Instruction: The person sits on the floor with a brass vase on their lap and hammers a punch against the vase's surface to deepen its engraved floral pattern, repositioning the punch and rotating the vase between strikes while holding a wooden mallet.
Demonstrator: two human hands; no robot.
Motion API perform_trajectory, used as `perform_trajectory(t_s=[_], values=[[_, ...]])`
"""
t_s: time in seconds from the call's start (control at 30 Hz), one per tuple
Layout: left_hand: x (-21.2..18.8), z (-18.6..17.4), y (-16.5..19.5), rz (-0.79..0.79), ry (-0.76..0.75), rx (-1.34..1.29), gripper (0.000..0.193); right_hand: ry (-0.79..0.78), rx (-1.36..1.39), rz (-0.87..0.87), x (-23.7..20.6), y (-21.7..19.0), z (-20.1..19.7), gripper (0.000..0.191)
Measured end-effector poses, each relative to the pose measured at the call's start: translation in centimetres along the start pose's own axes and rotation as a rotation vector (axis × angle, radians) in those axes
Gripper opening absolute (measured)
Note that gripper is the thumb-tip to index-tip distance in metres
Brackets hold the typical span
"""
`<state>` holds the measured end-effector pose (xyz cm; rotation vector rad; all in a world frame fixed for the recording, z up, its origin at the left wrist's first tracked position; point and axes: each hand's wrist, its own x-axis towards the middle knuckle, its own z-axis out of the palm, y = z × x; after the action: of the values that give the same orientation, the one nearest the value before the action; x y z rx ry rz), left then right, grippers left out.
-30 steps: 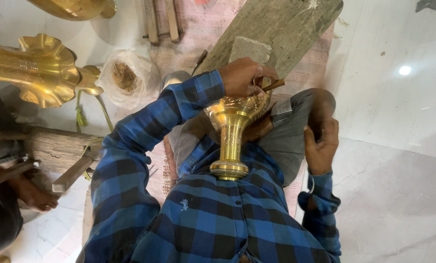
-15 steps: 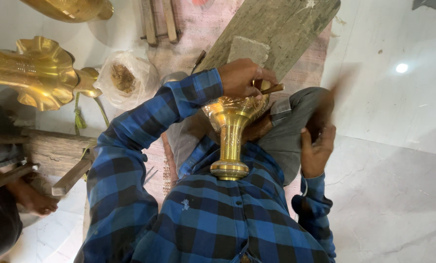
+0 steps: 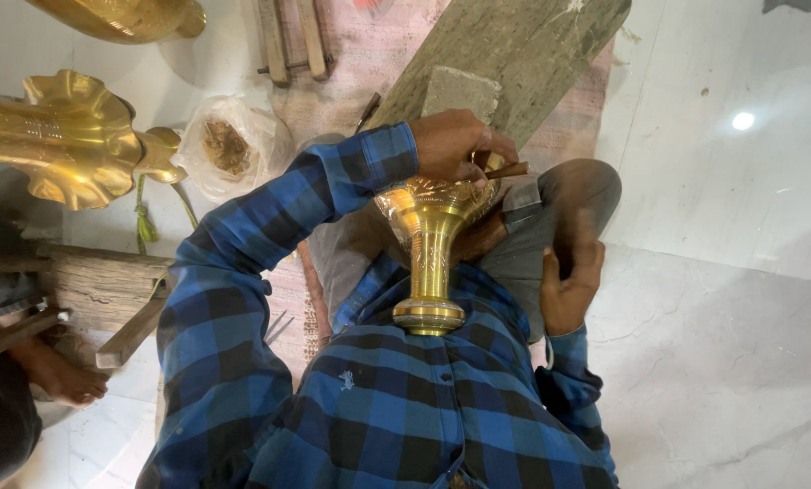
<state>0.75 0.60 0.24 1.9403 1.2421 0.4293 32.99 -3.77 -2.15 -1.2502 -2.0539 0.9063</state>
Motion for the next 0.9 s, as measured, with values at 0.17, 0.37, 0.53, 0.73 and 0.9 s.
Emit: perform_trajectory(t_s=[0.17, 0.37, 0.53, 0.73, 0.9], values=[[0.0, -0.2, 0.2, 0.007, -0.011, 0.0, 0.047, 0.157, 0.473, 0.101, -0.9, -0.2, 1.0, 0.069], [0.2, -0.4, 0.4, 0.025, -0.015, 0.012, 0.047, 0.155, 0.299, 0.146, -0.9, -0.5, 1.0, 0.069], [0.2, -0.4, 0.4, 0.011, -0.038, 0.004, 0.047, 0.041, -0.037, 0.043, -1.2, -0.8, 0.6, 0.069], [-0.1, -0.4, 0.4, 0.047, -0.062, 0.018, 0.043, 0.177, 0.313, 0.128, -2.0, -0.2, 1.8, 0.069], [-0.3, -0.7, 0.6, 0.094, -0.052, -0.028, 0.044, 0.248, 0.488, 0.058, -2.4, -0.1, 1.9, 0.067]])
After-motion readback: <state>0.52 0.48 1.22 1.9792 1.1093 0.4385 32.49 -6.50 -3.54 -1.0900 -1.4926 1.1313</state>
